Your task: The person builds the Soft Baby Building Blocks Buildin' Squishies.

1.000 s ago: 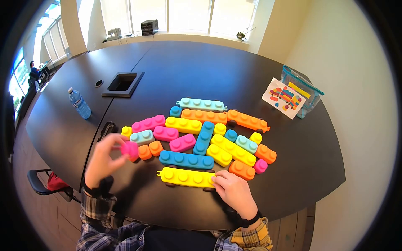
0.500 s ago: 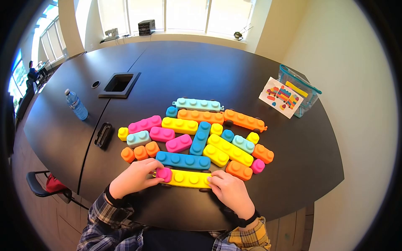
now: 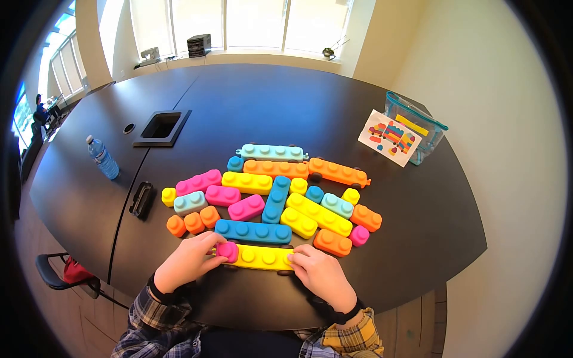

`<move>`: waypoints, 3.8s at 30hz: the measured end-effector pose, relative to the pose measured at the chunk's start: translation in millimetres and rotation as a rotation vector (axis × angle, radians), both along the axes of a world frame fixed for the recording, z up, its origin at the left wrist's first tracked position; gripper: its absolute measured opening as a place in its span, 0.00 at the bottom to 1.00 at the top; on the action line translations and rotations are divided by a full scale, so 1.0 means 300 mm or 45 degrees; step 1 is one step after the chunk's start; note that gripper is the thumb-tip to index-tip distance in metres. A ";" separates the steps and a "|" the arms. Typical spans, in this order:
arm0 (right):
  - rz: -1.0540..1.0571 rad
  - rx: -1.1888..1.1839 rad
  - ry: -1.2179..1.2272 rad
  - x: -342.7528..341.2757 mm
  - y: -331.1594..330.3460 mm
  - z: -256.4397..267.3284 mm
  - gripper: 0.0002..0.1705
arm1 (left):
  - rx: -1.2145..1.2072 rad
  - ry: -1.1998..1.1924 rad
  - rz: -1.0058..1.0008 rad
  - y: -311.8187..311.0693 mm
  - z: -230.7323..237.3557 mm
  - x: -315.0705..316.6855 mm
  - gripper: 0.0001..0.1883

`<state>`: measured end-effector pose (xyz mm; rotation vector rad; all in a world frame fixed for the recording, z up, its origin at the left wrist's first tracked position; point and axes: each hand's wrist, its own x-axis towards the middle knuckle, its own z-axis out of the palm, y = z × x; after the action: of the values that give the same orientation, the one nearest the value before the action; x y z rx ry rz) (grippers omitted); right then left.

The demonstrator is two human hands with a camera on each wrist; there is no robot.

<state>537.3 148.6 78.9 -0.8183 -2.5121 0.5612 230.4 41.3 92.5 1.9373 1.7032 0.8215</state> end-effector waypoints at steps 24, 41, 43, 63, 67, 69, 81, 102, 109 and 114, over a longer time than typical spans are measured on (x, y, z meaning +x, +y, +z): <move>0.000 0.103 0.000 -0.013 -0.023 0.045 0.15 | 0.305 0.378 0.349 0.250 -0.031 -0.439 0.16; 0.028 0.029 0.088 0.046 -0.003 0.070 0.14 | 0.279 0.354 0.380 0.296 0.003 -0.492 0.13; 0.014 0.024 0.084 0.041 0.002 0.091 0.16 | 0.355 0.339 0.391 0.275 0.068 -0.434 0.12; 0.116 -0.006 0.069 -0.049 0.067 0.163 0.34 | 0.302 -0.068 -0.190 0.036 0.133 0.022 0.37; 0.110 -0.133 0.013 -0.010 0.054 0.116 0.33 | 0.069 0.088 -0.099 -0.024 0.044 0.013 0.36; 0.130 -0.148 0.032 -0.011 0.046 0.078 0.34 | 0.072 0.084 -0.011 -0.032 0.011 0.012 0.31; 0.178 -0.119 -0.054 -0.053 0.029 0.063 0.31 | 0.052 -0.152 0.046 -0.035 -0.018 0.026 0.20; 0.043 0.138 -0.164 -0.088 -0.016 0.040 0.27 | 0.035 -0.069 0.082 -0.041 0.009 0.032 0.20; 0.049 -0.079 -0.027 0.005 0.027 0.080 0.25 | 0.082 -0.002 0.083 -0.038 0.010 0.040 0.19; 0.022 -0.177 0.055 0.010 0.015 0.070 0.20 | 0.051 -0.053 0.046 -0.032 0.010 0.035 0.19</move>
<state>540.3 153.1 100.0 -0.8257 -2.4645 0.7580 240.9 31.8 95.5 1.9069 1.7146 0.9094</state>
